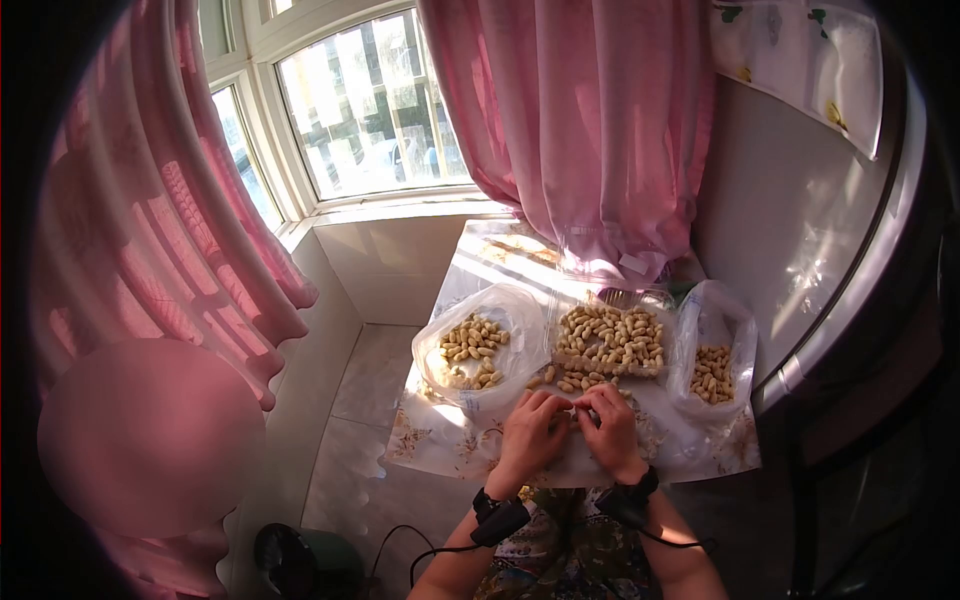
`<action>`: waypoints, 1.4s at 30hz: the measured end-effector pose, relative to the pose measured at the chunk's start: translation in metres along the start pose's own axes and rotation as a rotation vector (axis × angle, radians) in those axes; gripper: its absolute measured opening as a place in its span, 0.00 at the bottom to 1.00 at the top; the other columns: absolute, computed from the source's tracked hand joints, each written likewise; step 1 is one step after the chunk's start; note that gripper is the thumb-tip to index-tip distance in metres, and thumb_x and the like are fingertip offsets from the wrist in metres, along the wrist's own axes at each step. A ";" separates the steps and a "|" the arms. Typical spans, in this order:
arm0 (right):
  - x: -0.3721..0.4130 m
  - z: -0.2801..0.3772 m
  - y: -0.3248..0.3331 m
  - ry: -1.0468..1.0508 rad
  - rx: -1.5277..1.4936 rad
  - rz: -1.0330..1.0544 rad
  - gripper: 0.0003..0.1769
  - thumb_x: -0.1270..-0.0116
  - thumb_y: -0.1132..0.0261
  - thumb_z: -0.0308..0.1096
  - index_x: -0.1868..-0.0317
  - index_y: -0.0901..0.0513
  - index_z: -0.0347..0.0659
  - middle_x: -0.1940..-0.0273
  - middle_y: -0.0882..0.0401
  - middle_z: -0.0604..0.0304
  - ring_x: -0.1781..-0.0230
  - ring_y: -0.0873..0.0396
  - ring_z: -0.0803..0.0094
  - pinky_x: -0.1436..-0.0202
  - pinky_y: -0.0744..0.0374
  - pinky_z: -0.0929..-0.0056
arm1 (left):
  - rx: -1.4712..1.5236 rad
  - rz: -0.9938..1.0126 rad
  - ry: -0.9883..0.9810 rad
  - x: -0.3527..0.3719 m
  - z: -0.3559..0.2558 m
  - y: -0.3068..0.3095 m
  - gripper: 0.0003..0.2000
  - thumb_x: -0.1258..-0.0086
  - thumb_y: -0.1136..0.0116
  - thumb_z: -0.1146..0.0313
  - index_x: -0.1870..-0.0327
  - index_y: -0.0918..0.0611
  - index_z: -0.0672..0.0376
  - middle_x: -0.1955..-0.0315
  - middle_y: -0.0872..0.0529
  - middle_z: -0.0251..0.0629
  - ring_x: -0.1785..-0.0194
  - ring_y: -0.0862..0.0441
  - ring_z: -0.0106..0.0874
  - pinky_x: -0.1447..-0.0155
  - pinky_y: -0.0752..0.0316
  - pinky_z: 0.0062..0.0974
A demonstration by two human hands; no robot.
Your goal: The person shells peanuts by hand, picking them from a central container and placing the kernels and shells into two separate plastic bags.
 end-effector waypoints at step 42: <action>-0.063 -0.010 0.069 -0.024 -0.012 -0.225 0.06 0.29 0.31 0.21 0.55 0.13 0.38 0.52 0.18 0.55 0.53 0.16 0.59 0.51 0.17 0.65 | 0.056 -0.002 0.058 -0.005 0.003 0.000 0.05 0.36 0.31 0.73 0.61 0.13 0.56 0.63 0.14 0.37 0.54 0.16 0.45 0.52 0.19 0.41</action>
Point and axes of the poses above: each hand's wrist, its own x-axis away from the middle knuckle, its own y-axis out of the back of the hand, z = x × y, the point moved 8 cm from there along -x, towards the middle knuckle
